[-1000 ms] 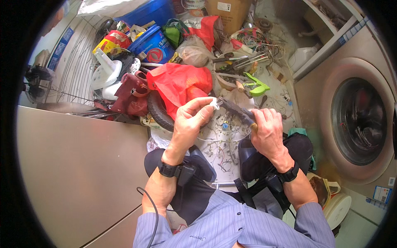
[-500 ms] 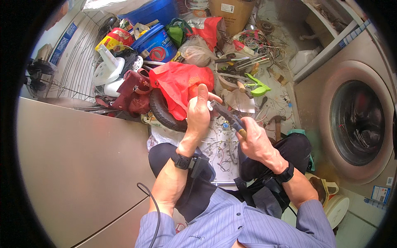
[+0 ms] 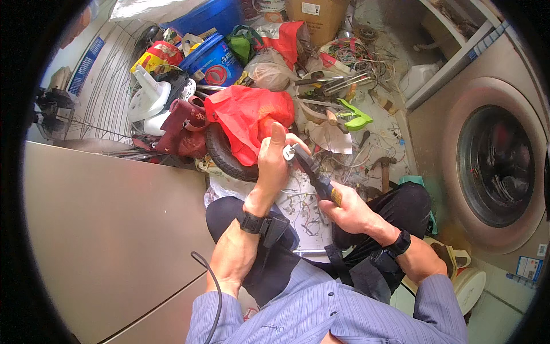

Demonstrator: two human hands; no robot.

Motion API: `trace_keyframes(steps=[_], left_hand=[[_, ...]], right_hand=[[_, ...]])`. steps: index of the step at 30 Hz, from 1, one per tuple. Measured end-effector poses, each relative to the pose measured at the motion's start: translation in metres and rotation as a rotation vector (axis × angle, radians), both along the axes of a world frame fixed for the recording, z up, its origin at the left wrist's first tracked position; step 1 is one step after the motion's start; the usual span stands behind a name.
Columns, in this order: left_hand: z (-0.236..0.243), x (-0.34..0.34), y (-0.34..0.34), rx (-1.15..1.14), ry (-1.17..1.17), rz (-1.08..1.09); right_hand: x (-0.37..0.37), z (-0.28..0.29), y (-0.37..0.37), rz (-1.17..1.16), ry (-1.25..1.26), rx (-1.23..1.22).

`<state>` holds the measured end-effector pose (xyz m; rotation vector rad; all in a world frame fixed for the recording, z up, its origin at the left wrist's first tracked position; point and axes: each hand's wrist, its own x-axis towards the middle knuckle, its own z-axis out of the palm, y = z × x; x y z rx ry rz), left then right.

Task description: The person sits on the floor and repairs a white electrical cable by stripping the outer sheath with pliers, twisting the exposed conductors, and wrapping the connection with blue insulating tape. The person handles the cable, pliers, and tape throughout the process.

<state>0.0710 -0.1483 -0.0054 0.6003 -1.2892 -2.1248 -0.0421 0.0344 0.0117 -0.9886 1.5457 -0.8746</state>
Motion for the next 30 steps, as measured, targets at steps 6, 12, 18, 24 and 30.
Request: trace_keyframes(steps=[6, 12, 18, 24, 30], left_hand=[[0.002, -0.020, 0.022, 0.179, 0.177, -0.128], [0.002, -0.004, 0.000, 0.332, 0.181, -0.038], [0.005, 0.001, -0.005, 0.405, 0.359, -0.098], [0.003, 0.003, -0.001, 0.400, 0.235, -0.052], [0.000, 0.006, 0.003, 0.471, 0.248, -0.054]], right_hand=[[0.030, 0.014, -0.005, 0.317, 0.004, -0.060], [-0.002, 0.001, 0.002, -0.041, -0.475, -0.142], [-0.013, -0.004, 0.002, -0.100, -0.623, -0.043], [-0.013, -0.016, 0.004, 0.025, -0.538, -0.072], [-0.011, -0.018, 0.003, 0.080, -0.742, -0.043]])
